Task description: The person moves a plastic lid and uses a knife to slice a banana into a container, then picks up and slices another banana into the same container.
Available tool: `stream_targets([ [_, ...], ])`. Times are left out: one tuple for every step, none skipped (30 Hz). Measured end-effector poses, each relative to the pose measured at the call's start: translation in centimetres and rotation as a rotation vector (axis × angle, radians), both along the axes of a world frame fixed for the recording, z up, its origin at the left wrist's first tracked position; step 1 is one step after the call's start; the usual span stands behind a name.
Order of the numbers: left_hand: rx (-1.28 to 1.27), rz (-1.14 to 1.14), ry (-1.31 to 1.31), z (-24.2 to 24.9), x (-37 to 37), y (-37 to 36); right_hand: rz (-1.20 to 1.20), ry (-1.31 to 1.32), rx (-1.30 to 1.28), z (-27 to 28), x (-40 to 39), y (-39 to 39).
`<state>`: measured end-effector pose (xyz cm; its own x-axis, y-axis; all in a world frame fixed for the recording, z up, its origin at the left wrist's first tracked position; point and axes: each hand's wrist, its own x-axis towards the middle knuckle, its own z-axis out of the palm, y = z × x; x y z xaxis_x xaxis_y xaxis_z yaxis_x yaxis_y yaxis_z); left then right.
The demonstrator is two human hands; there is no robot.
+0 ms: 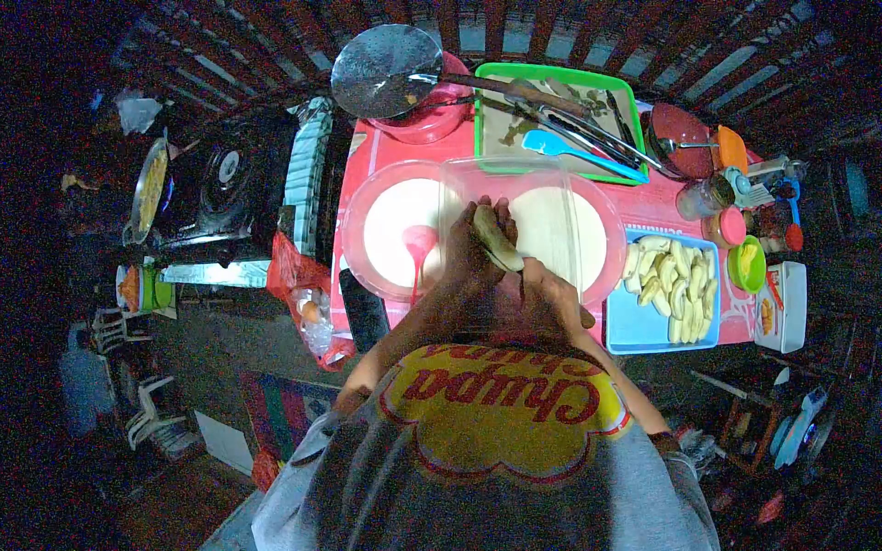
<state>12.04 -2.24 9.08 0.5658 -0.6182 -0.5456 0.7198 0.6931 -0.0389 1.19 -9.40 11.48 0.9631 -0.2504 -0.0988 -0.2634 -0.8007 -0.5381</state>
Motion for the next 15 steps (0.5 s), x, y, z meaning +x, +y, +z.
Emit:
stream_targets([
  [-0.001, 0.001, -0.001, 0.3, -0.1, 0.0, 0.009, -0.06, 0.023, -0.1, 0.1, 0.0],
  [0.01, 0.018, 0.026, 0.5, -0.2, -0.1, 0.011, -0.062, 0.023, 0.0, 0.2, 0.0],
  [0.021, 0.037, 0.049, 0.7, -0.2, -0.1, 0.009, -0.085, 0.076, 0.1, 0.3, 0.1],
  [0.021, 0.039, 0.045, 0.8, -0.3, -0.1, 0.006, -0.109, 0.131, 0.2, 0.4, 0.2],
  [0.072, 0.033, 0.035, 0.9, -0.3, -0.1, 0.009, -0.115, 0.132, -0.2, 0.6, 0.1],
  [0.125, 0.026, 0.03, 1.1, -0.4, 0.0, -0.018, -0.124, 0.15, -0.6, 0.7, 0.1],
  [0.127, 0.027, 0.033, 1.2, -0.5, 0.2, -0.044, -0.128, 0.168, -0.8, 0.7, 0.2],
  [0.163, -0.021, -0.003, 1.4, -0.5, 0.4, -0.043, -0.124, 0.168, -1.0, 0.6, 0.1],
  [0.197, -0.07, -0.038, 1.4, -0.6, 0.5, -0.043, -0.083, 0.122, -0.9, 0.6, 0.0],
  [0.196, -0.068, -0.034, 1.2, -0.6, 0.4, -0.041, -0.043, 0.076, -0.7, 0.8, 0.0],
  [0.212, -0.071, -0.035, 0.8, -0.5, 0.3, -0.039, -0.041, 0.075, -0.6, 0.8, 0.1],
  [0.228, -0.073, -0.037, 0.7, -0.4, 0.2, -0.047, -0.053, 0.067, -0.5, 0.8, 0.2],
  [0.229, -0.071, -0.037, 0.7, -0.5, 0.2, -0.056, -0.065, 0.059, -0.5, 0.8, 0.2],
  [0.231, -0.07, -0.038, 0.8, -0.6, 0.2, -0.053, -0.067, 0.059, -1.2, 0.8, 0.0],
  [0.235, -0.069, -0.038, 0.8, -0.7, 0.1, -0.042, -0.119, 0.046, -2.1, 0.8, -0.3],
])
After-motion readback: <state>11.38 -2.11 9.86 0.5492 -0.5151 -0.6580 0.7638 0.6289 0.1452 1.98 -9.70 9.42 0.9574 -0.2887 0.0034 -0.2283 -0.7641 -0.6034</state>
